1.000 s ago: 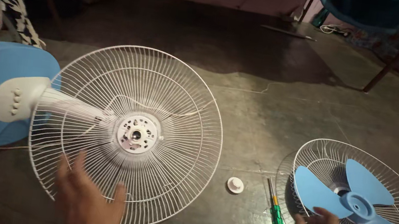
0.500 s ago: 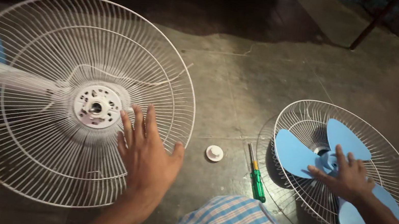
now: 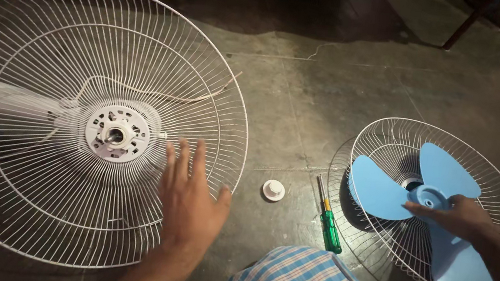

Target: The person reassembles a standing electric fan by attaching the motor housing to the neck, mounting the front grille, installing the fan blades, and securing them with a nut. The person then attaches the rear grille to complete the assembly.

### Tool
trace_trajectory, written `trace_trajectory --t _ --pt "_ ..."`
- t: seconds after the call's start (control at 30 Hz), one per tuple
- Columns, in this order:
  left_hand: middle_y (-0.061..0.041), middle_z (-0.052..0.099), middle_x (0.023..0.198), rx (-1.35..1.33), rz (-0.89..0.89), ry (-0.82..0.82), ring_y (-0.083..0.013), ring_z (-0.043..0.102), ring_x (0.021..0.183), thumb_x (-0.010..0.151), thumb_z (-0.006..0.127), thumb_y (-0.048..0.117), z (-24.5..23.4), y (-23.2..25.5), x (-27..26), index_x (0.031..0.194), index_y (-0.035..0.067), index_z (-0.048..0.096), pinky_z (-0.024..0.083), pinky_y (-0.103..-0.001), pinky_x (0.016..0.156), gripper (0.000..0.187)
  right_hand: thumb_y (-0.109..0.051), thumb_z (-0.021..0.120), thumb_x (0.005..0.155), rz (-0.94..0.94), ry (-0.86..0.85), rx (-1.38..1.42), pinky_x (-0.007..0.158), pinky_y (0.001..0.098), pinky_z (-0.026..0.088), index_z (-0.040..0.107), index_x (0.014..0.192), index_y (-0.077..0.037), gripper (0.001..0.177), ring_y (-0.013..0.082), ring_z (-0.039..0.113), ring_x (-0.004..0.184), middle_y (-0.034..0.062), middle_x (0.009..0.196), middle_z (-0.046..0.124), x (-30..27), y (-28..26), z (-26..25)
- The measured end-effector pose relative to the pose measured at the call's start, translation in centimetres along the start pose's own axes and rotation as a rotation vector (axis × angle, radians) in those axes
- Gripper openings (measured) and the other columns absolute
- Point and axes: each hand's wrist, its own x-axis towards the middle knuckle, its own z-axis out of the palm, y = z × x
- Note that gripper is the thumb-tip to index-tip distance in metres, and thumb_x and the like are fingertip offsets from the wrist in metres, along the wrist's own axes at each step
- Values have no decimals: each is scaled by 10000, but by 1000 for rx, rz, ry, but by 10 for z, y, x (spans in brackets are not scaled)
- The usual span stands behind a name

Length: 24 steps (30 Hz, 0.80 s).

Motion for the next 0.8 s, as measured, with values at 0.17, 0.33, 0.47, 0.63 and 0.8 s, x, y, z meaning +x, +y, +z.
trace_trajectory --t 0.17,0.33,0.47,0.63,0.8 --pt "-256 290 1627 -357 52 -17 -412 212 1532 762 798 144 25 61 -3 1541 61 367 240 -498 1213 894 -827 735 564 17 7 -6 889 500 644 829 1116 58 1048 413 764 1021 288 1091 758 13 10 6" --pt "-273 330 1614 -707 42 -249 -401 319 1500 835 752 163 70 151 -1 1579 7 289 275 -455 1216 890 -800 793 560 -14 85 35 860 509 642 769 1175 91 1083 422 762 997 303 1084 748 17 18 8" --pt "-230 397 1560 -680 -127 -472 -365 373 1464 807 741 195 92 185 3 1550 22 313 318 -437 1193 875 -782 832 554 60 204 15 965 496 571 754 1226 46 1069 388 784 1027 279 1114 801 0 8 -1" --pt "-212 439 1515 -642 -131 -440 -365 415 1419 794 780 203 98 178 1 1521 27 352 333 -439 1168 862 -728 840 520 42 274 281 890 572 628 748 1246 -1 1032 436 762 974 263 1098 755 -36 -8 -31" --pt "-207 501 1492 -707 -141 -273 -350 480 1387 776 808 227 91 160 0 1459 -5 439 378 -416 1151 811 -768 840 635 57 492 41 975 500 524 790 1215 -22 947 394 756 997 246 1074 800 -81 -44 -64"
